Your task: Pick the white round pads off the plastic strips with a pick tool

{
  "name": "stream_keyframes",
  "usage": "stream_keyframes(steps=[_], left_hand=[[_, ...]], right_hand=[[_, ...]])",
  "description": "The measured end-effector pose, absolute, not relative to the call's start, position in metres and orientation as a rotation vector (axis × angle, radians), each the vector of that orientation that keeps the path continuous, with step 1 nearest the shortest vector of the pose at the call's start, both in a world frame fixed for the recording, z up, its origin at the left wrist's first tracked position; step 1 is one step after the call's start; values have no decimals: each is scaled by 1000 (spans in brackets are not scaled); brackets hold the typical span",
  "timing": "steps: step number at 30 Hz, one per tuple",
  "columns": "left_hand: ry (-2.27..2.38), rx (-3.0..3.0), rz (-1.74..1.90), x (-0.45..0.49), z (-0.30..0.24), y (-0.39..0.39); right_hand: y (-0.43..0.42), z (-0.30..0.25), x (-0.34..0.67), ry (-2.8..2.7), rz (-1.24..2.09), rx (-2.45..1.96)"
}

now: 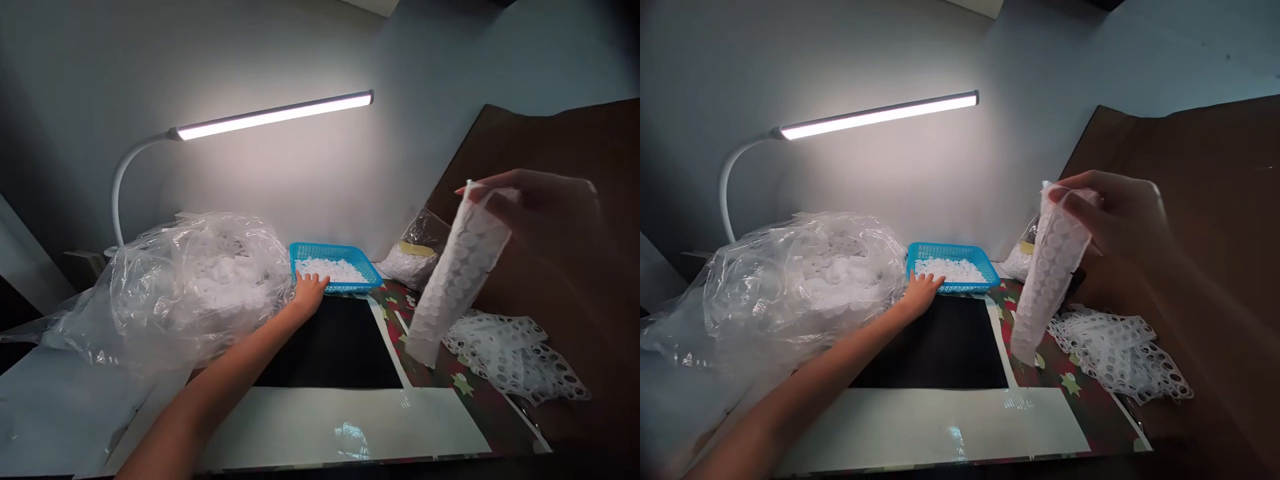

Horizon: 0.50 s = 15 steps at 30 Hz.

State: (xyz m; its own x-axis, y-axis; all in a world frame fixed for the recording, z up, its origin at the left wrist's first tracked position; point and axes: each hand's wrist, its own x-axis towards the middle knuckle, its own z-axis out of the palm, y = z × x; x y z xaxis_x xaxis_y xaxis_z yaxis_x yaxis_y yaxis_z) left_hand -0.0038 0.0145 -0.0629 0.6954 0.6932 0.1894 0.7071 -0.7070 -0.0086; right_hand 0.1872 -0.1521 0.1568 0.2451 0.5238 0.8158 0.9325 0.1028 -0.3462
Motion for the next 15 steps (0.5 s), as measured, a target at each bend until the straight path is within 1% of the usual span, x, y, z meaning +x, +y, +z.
stream_keyframes(steps=[3,7,8,10,12,15], left_hand=[[-1161,-2808,-332,-5,-62,8],[-1000,-2920,-343,-27,-58,-22],[-960,-2980,-348,-35,-56,-30],[-808,-3299,-467,-48,-50,-45],[-766,-3543,-655,-54,-42,-57],[-804,-3622,-1227,-47,-25,-69]], right_hand=[[-147,150,190,-1466,-556,-1458],[-150,136,178,-1481,-645,-1211],[-153,132,173,-1515,-612,-1213],[-161,126,163,-1563,-496,-1220],[-168,123,155,-1570,-397,-1223],[-170,124,148,-1590,-324,-1225]])
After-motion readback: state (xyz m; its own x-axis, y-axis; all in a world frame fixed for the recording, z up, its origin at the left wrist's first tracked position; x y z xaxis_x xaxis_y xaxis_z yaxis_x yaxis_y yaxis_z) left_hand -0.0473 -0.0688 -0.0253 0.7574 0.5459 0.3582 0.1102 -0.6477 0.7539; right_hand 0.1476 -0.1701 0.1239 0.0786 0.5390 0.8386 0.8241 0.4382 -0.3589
